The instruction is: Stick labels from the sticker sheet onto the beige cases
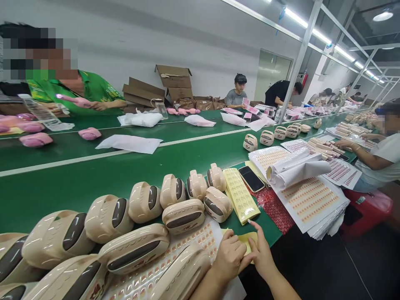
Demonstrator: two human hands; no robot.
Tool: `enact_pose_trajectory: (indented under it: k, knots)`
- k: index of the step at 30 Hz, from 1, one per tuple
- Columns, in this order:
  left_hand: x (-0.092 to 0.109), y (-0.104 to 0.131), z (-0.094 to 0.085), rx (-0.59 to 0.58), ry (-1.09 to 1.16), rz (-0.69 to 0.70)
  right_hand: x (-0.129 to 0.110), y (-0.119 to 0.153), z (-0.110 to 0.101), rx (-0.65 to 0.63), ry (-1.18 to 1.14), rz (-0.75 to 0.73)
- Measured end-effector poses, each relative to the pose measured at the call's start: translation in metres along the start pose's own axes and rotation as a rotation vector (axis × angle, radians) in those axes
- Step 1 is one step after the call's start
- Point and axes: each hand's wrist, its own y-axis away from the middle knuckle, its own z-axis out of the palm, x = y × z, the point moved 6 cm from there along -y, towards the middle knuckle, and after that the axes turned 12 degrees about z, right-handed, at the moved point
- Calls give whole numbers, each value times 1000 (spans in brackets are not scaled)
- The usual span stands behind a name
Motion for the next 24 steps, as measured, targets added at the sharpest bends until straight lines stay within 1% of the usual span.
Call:
enact_pose_trajectory:
  k: [1,4,5,7,9,11,13,16,19,21,24]
  knots:
    - [0,0,-1,-2,1,-2,-2,-3,-1,-37,19,17]
    - [0,0,-2,-5,0,-10,-3,-8,-6,-246,61,116]
    - [0,0,-2,-3,-1,-15,-3,-7,-6,-284,49,132]
    - [0,-1,-2,3,0,-22,-4,-1,-2,-279,-9,84]
    - [0,-1,-2,9,6,-26,-6,8,10,-257,-58,-19]
    - [-1,-1,-1,3,14,-33,-5,14,20,-254,-58,-58]
    - [-2,0,1,-19,20,-47,0,12,18,-247,-27,-2]
    - [-3,3,6,-72,20,-74,8,2,0,-252,-30,130]
    - [-2,7,15,-125,24,-83,14,-4,-13,-238,-87,185]
    - [1,12,23,-155,44,-57,17,-4,-11,-238,-123,203]
    - [8,17,35,-196,103,24,19,-1,-3,-227,-114,193]
